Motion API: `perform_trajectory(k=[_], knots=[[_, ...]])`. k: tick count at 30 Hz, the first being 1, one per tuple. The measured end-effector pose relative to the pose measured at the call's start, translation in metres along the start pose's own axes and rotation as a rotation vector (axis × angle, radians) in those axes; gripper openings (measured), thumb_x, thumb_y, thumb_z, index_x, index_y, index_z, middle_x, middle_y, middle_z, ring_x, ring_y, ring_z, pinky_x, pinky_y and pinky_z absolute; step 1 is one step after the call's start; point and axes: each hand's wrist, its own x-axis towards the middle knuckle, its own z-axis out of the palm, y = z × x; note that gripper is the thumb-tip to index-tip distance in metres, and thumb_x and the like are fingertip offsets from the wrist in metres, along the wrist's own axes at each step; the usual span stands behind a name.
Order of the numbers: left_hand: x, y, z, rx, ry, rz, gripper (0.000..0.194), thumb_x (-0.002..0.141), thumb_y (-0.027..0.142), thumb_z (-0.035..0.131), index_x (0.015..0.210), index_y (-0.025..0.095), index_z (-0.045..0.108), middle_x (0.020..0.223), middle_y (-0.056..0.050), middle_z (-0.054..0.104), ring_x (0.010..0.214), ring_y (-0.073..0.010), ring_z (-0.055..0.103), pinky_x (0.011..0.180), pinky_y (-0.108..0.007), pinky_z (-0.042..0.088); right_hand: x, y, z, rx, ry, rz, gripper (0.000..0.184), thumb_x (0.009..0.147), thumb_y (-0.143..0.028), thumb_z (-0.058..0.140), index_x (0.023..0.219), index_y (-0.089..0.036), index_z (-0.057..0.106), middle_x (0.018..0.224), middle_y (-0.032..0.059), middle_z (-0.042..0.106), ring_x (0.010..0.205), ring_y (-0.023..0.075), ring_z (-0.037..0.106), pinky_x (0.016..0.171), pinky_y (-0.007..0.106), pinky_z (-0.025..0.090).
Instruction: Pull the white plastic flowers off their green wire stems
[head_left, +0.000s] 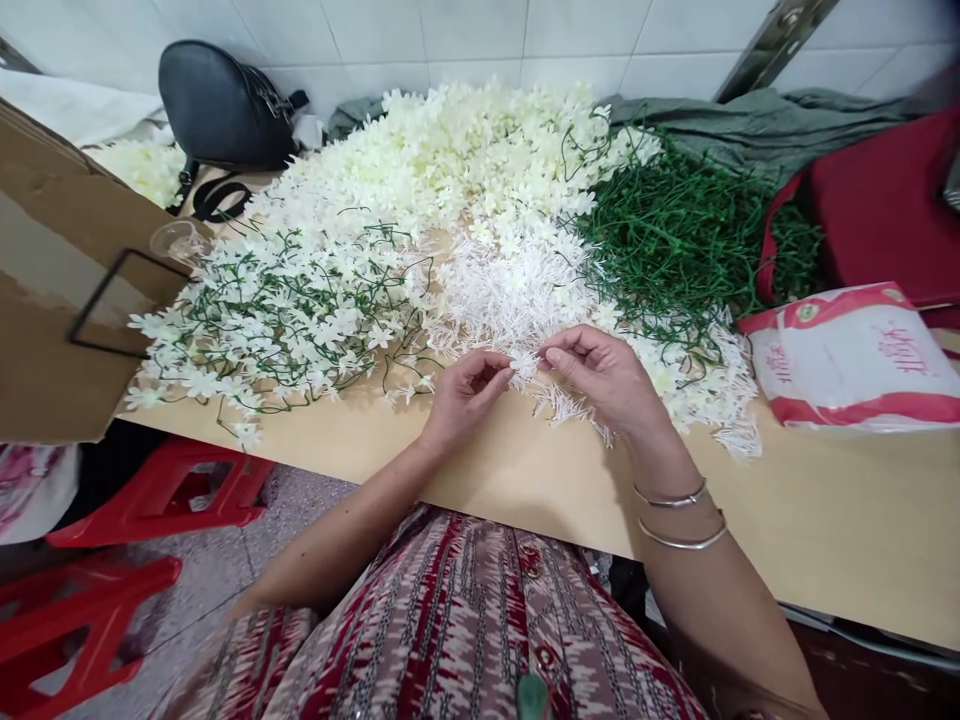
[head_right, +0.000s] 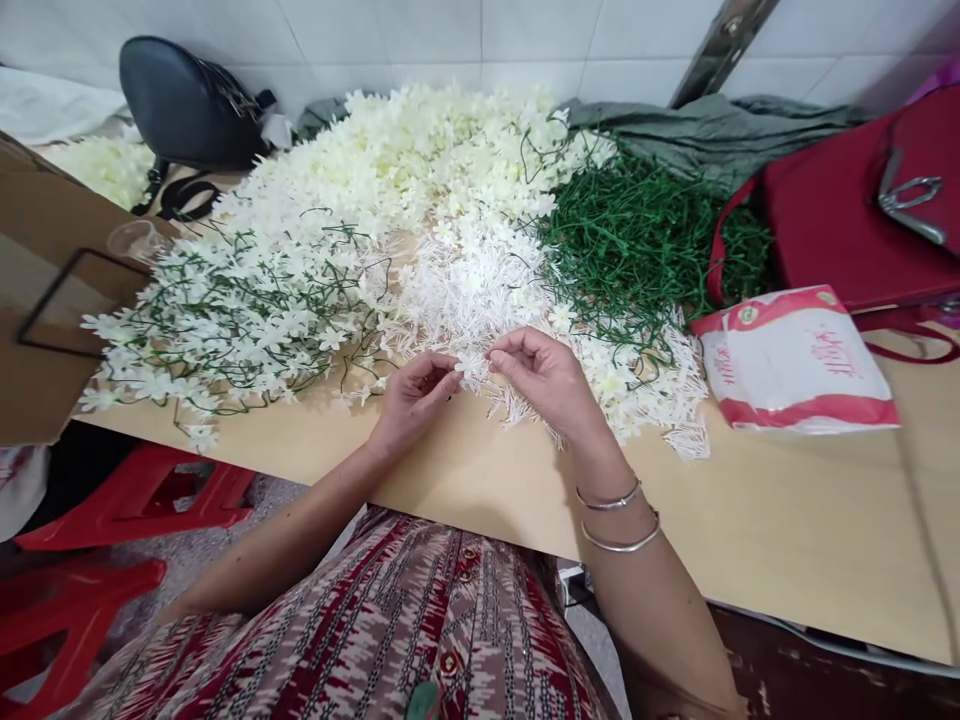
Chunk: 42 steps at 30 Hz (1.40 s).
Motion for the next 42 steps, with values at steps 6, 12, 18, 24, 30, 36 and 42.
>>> perform_trajectory(k=[6, 12, 18, 24, 30, 36, 42], knots=[[-0.001, 0.003, -0.003, 0.093, -0.054, 0.016, 0.028, 0.097, 0.044, 0.066, 0.095, 0.017, 0.072, 0.079, -0.003, 0.066, 0.071, -0.013, 0.059, 0.064, -0.024, 0.047, 0.0, 0.002, 0.01, -0.064, -0.087, 0.034, 0.018, 0.079, -0.037, 0.077, 0.087, -0.023, 0.071, 0.078, -0.0009, 0.069, 0.071, 0.0154, 0.06, 0.071, 0.032, 0.05], [0.001, 0.003, -0.008, 0.115, -0.128, 0.04, 0.023, 0.098, 0.04, 0.066, 0.095, 0.017, 0.07, 0.079, -0.002, 0.069, 0.07, -0.0123, 0.064, 0.067, -0.024, 0.049, 0.001, 0.0, 0.01, -0.082, -0.116, 0.055, 0.022, 0.074, -0.041, 0.079, 0.078, -0.023, 0.068, 0.068, -0.0027, 0.062, 0.063, 0.0138, 0.051, 0.06, 0.028, 0.041], [0.004, 0.005, -0.009, 0.175, -0.156, 0.063, 0.025, 0.099, 0.041, 0.064, 0.094, 0.017, 0.07, 0.079, -0.003, 0.071, 0.071, -0.0137, 0.065, 0.068, -0.025, 0.051, 0.0, -0.004, 0.011, -0.12, -0.138, 0.036, 0.021, 0.079, -0.042, 0.076, 0.077, -0.022, 0.068, 0.07, -0.002, 0.063, 0.062, 0.0131, 0.05, 0.058, 0.027, 0.038], [0.001, 0.01, -0.006, 0.223, -0.156, 0.09, 0.018, 0.099, 0.034, 0.062, 0.096, 0.017, 0.068, 0.082, -0.003, 0.068, 0.074, -0.0137, 0.063, 0.07, -0.025, 0.05, 0.004, -0.01, -0.009, -0.136, 0.044, -0.079, 0.018, 0.078, -0.039, 0.079, 0.083, -0.024, 0.071, 0.082, 0.0004, 0.071, 0.077, 0.0173, 0.062, 0.075, 0.032, 0.05], [-0.009, 0.023, -0.007, 0.453, -0.295, 0.309, 0.016, 0.101, 0.029, 0.062, 0.104, 0.019, 0.073, 0.101, -0.008, 0.075, 0.091, -0.0193, 0.071, 0.08, -0.032, 0.055, 0.03, -0.007, -0.044, -0.682, 0.481, -0.141, 0.014, 0.083, -0.02, 0.067, 0.096, -0.022, 0.071, 0.089, 0.0045, 0.064, 0.072, 0.0195, 0.058, 0.078, 0.039, 0.05], [-0.008, 0.04, -0.017, 0.586, -0.446, 0.385, 0.023, 0.098, 0.034, 0.067, 0.115, 0.019, 0.071, 0.12, -0.011, 0.074, 0.107, -0.0278, 0.07, 0.092, -0.046, 0.057, 0.044, -0.003, -0.051, -1.003, 0.41, -0.133, 0.011, 0.082, -0.013, 0.064, 0.081, -0.023, 0.069, 0.092, 0.0079, 0.064, 0.083, 0.0251, 0.061, 0.083, 0.042, 0.049], [0.02, 0.043, -0.005, 0.343, -0.263, 0.337, 0.027, 0.1, 0.025, 0.064, 0.126, 0.019, 0.066, 0.12, -0.011, 0.072, 0.101, -0.0172, 0.072, 0.093, -0.034, 0.059, 0.013, -0.025, -0.04, -0.758, 0.41, -0.22, 0.011, 0.086, -0.017, 0.066, 0.078, -0.024, 0.071, 0.082, 0.0035, 0.069, 0.072, 0.0194, 0.059, 0.074, 0.036, 0.047]])
